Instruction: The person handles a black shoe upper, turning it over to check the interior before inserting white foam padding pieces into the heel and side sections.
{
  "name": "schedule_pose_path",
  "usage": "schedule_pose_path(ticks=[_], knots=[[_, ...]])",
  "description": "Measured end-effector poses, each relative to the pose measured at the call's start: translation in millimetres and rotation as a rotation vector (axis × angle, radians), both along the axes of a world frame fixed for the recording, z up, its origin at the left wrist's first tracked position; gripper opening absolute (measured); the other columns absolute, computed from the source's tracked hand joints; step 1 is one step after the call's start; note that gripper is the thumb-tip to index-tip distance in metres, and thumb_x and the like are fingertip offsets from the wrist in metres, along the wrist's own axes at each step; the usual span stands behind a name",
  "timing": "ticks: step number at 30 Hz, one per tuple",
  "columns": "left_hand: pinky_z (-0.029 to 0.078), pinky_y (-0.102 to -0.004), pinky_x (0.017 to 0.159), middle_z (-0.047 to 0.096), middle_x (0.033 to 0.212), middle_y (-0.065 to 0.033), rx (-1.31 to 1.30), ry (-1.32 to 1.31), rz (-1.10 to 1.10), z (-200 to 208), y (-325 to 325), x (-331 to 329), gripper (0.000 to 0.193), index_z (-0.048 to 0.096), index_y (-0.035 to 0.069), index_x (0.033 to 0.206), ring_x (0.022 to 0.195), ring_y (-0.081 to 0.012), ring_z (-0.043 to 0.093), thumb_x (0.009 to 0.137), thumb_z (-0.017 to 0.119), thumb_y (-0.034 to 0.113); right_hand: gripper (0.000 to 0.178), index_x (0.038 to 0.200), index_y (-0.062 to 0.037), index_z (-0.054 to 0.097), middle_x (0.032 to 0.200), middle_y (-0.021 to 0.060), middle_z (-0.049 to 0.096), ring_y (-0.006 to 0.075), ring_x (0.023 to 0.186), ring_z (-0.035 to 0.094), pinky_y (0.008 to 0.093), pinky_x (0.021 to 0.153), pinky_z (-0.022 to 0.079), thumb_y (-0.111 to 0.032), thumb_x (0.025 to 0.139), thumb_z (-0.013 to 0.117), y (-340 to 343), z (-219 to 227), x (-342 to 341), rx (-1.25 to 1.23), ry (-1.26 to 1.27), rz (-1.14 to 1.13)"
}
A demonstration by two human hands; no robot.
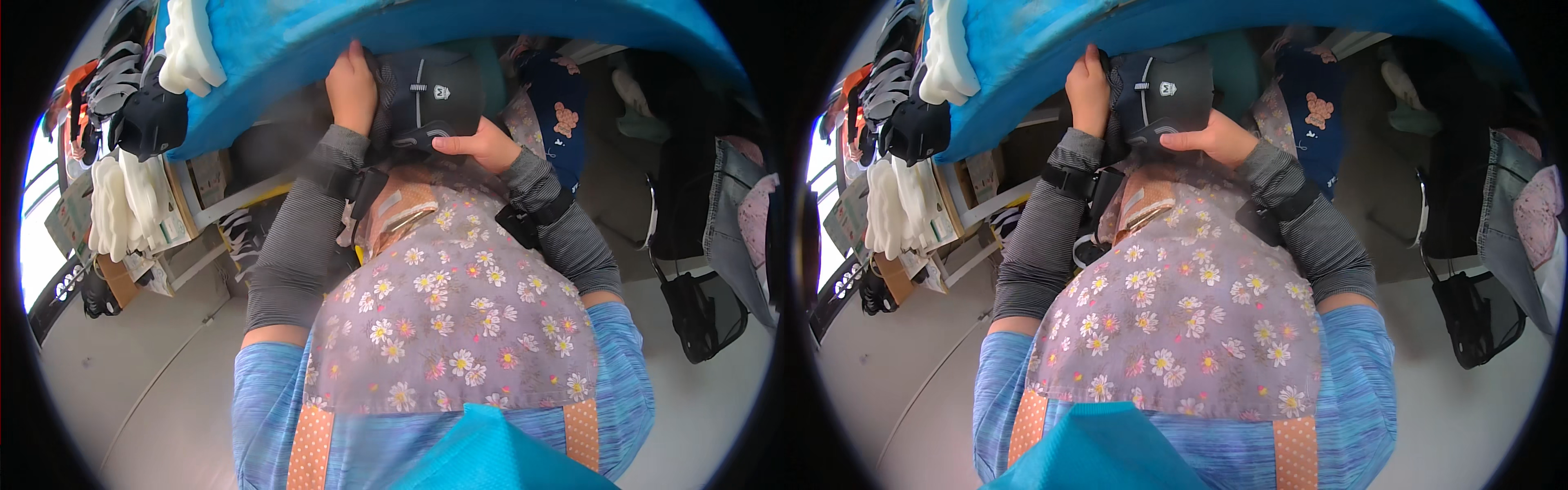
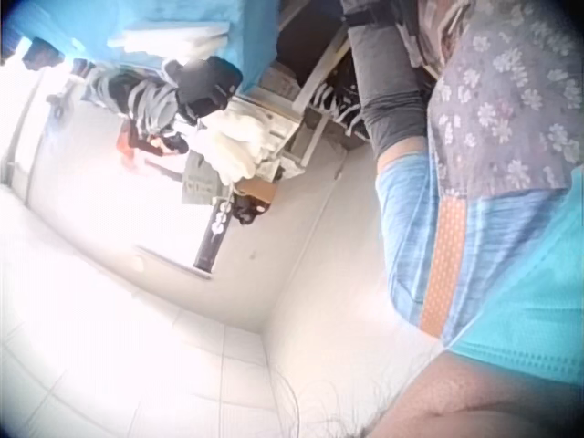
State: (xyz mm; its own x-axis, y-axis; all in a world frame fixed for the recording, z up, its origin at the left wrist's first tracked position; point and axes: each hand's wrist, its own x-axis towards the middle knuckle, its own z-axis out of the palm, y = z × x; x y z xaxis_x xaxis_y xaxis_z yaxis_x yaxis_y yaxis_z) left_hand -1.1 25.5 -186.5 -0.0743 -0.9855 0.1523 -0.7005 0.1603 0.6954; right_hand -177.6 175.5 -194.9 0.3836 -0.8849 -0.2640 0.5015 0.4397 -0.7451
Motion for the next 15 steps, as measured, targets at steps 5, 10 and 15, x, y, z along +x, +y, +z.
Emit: schedule_pose_path(ticks=[5, 10, 15], knots=[[0.049, -0.0543, 0.067, 0.064, 0.076, -0.025, -0.142, -0.345, -0.2, 27.9, -8.3, 14.0, 0.042, 0.066, 0.002, 0.086, 0.072, -0.0474, 0.06, 0.099, 0.046, 0.037, 0.042, 0.122, -0.0008, 0.06, 0.114, 0.0039, 0.063, 0.0141, 0.104, 0.057, 0.0292, 0.094, 0.044, -0.01, 0.083, 0.073, -2.6, -5.3, 0.6, 0.003, 0.014, -0.066], [0.048, -0.0496, 0.07, 0.063, 0.08, -0.0289, 0.03, -0.259, -0.098, 31.6, -15.0, 28.1, 0.052, 0.066, -0.002, 0.082, 0.079, -0.046, 0.061, 0.097, 0.048, 0.045, 0.044, 0.123, 0.0005, 0.059, 0.115, 0.0062, 0.064, 0.0163, 0.106, 0.058, 0.0299, 0.096, 0.044, -0.009, 0.082, 0.072, -4.3, -10.7, 2.7, 0.052, 0.003, -0.062], [0.048, -0.0311, 0.064, 0.06, 0.066, -0.0076, 0.738, 0.178, 0.02, 50.0, -8.7, 83.2, 0.072, 0.06, -0.001, 0.064, 0.066, -0.0176, 0.061, 0.095, 0.045, 0.062, 0.044, 0.127, -0.0011, 0.055, 0.116, 0.0082, 0.063, 0.0181, 0.107, 0.06, 0.0331, 0.096, 0.046, -0.005, 0.085, 0.068, -5.6, -16.1, -1.1, 0.069, -0.099, -0.104]])
